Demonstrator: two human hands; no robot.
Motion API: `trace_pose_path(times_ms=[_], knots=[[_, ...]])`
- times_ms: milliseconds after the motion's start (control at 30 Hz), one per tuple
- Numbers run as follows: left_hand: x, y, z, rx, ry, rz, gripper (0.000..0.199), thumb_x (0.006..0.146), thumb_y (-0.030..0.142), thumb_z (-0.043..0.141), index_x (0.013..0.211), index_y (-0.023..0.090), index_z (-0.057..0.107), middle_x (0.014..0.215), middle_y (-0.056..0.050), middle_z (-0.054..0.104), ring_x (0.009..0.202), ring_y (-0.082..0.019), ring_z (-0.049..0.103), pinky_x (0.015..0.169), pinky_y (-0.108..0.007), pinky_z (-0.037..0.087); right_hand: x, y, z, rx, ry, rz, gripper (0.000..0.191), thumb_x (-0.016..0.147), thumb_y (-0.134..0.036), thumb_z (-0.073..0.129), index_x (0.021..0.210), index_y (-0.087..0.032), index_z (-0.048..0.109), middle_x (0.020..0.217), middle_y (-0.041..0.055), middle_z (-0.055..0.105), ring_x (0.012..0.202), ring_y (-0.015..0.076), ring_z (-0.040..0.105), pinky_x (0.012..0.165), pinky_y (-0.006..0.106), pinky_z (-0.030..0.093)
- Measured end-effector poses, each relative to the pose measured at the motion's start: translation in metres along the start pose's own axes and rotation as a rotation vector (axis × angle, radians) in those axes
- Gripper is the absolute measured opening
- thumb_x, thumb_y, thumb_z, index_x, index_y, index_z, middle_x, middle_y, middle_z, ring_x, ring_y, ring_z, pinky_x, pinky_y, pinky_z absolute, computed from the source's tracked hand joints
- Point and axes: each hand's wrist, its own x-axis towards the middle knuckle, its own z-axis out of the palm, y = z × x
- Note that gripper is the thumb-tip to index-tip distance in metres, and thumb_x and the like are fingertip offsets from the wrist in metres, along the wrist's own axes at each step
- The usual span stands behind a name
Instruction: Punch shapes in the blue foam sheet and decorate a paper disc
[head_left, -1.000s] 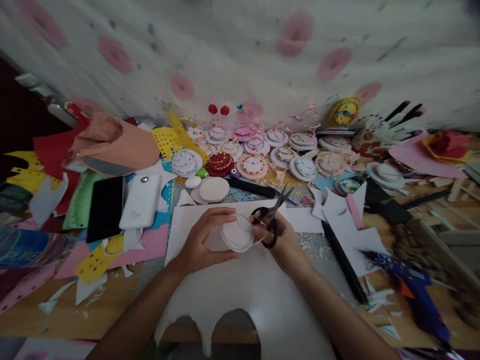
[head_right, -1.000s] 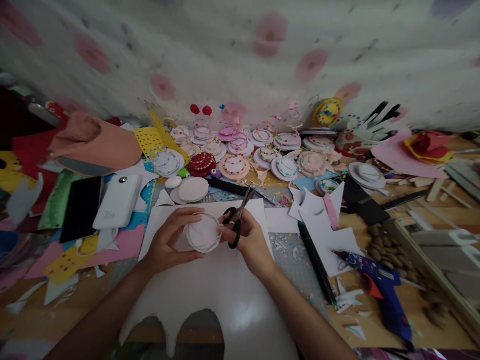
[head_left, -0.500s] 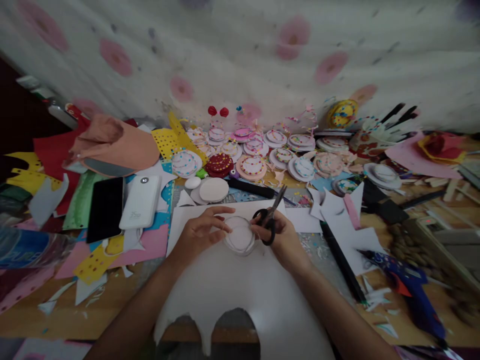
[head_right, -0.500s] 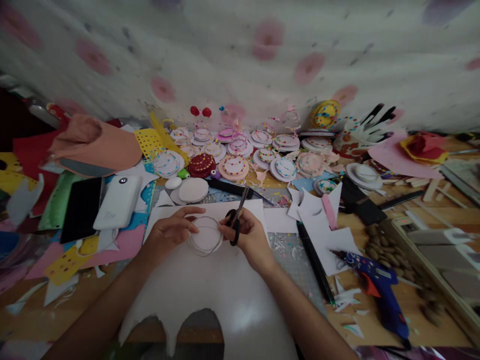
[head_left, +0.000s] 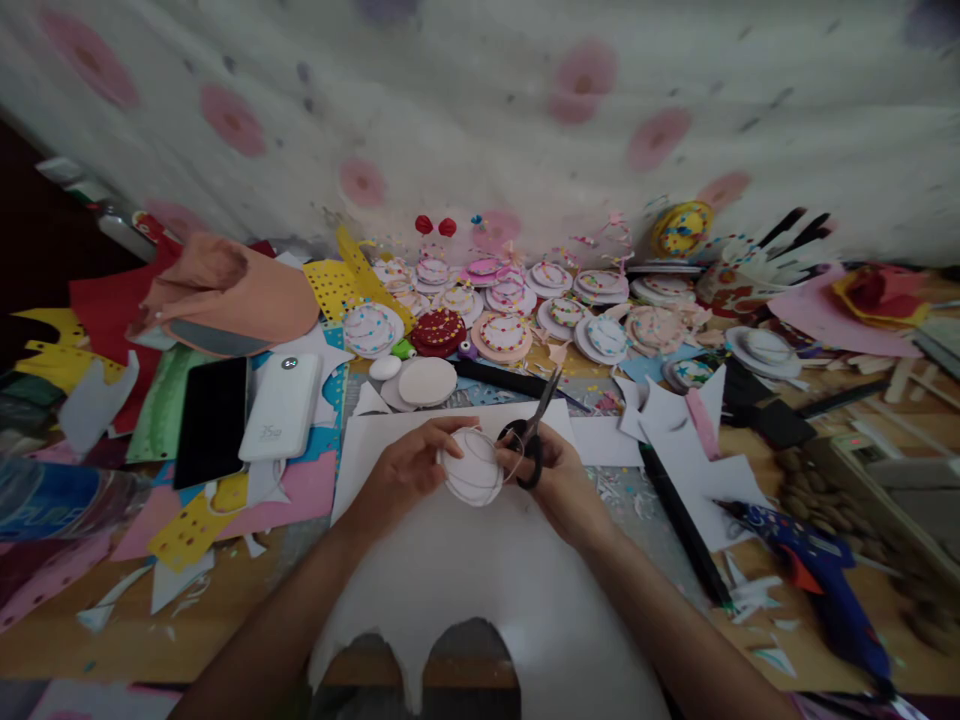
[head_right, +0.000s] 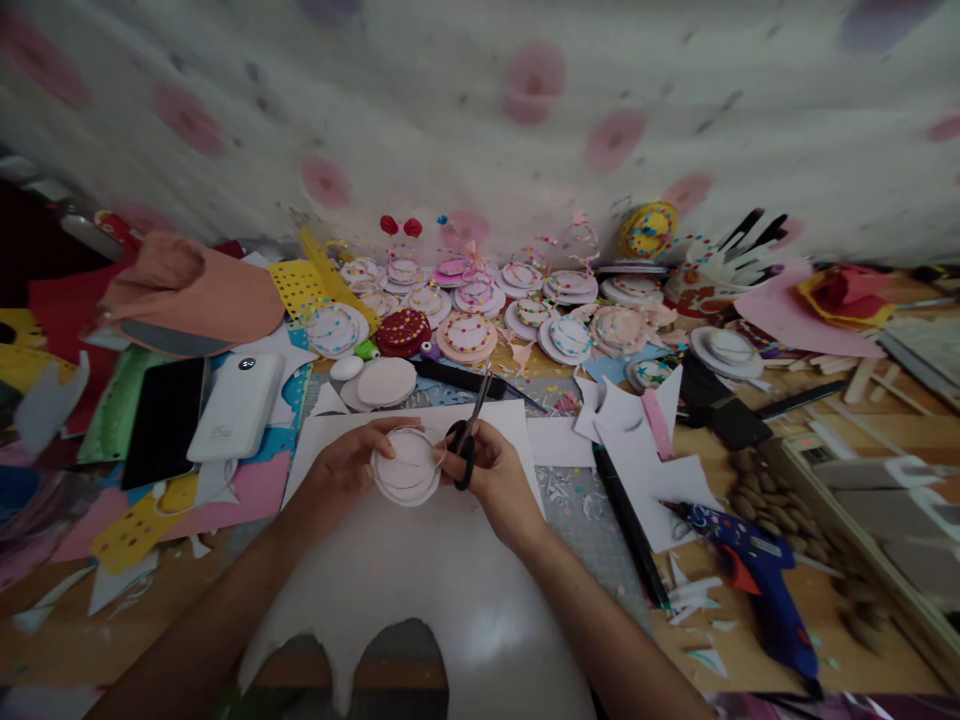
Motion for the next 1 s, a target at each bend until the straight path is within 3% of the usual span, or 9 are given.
trace_pose_path(times_ms=[200,367,633,833,1000], knots=[[0.002,0.002,0.002,0.019,0.094,-0.014,0.014,0.088,0.027,0.063,0.1,0.022,0.069,0.112,-0.009,0.063,0.109,-0.022,0.059,0.1,-0.042,0.046,0.006,-0.009,-0.006,-0.025,0.143,-0.101,0.032,0.072,-0.044,0.076,0.081,-0.018,0.059,0.083,0.0037,0.07,0.053,0.0096,0.058,0.047,0.021,0.042],[0.004,0.004,0.008,0.149,0.057,-0.047,0.016,0.086,0.03,0.065,0.096,0.019,0.071,0.109,-0.011,0.064,0.108,-0.023,0.06,0.095,-0.04,0.05,0.006,-0.006,-0.005,-0.041,0.075,-0.03,0.033,0.072,-0.043,0.076,0.082,-0.018,0.059,0.085,0.0052,0.071,0.06,0.0127,0.064,0.051,0.023,0.047],[0.002,0.013,0.005,0.346,0.196,-0.073,0.014,0.086,0.03,0.064,0.085,0.017,0.068,0.072,-0.003,0.066,0.068,-0.014,0.063,0.067,-0.027,0.055,0.006,-0.031,-0.031,0.015,0.23,-0.178,0.029,0.073,-0.043,0.074,0.074,-0.017,0.061,0.074,0.0023,0.068,0.044,0.005,0.044,0.037,0.018,0.032],[-0.004,0.03,0.009,0.687,0.09,0.121,0.011,0.089,0.022,0.06,0.096,0.021,0.069,0.096,-0.007,0.066,0.095,-0.019,0.062,0.087,-0.034,0.05,-0.03,-0.054,-0.057,0.204,0.21,-0.16,0.029,0.071,-0.043,0.077,0.08,-0.019,0.063,0.073,-0.0009,0.06,0.04,0.0029,0.03,0.029,0.016,0.022],[-0.007,0.049,0.031,0.705,0.109,0.205,0.019,0.087,0.015,0.061,0.103,0.024,0.067,0.109,-0.007,0.062,0.106,-0.021,0.058,0.093,-0.035,0.047,-0.06,-0.064,-0.06,0.434,0.089,-0.138,0.021,0.08,-0.043,0.068,0.08,-0.023,0.06,0.064,-0.0048,0.047,0.04,0.0051,0.014,0.025,0.015,0.015]])
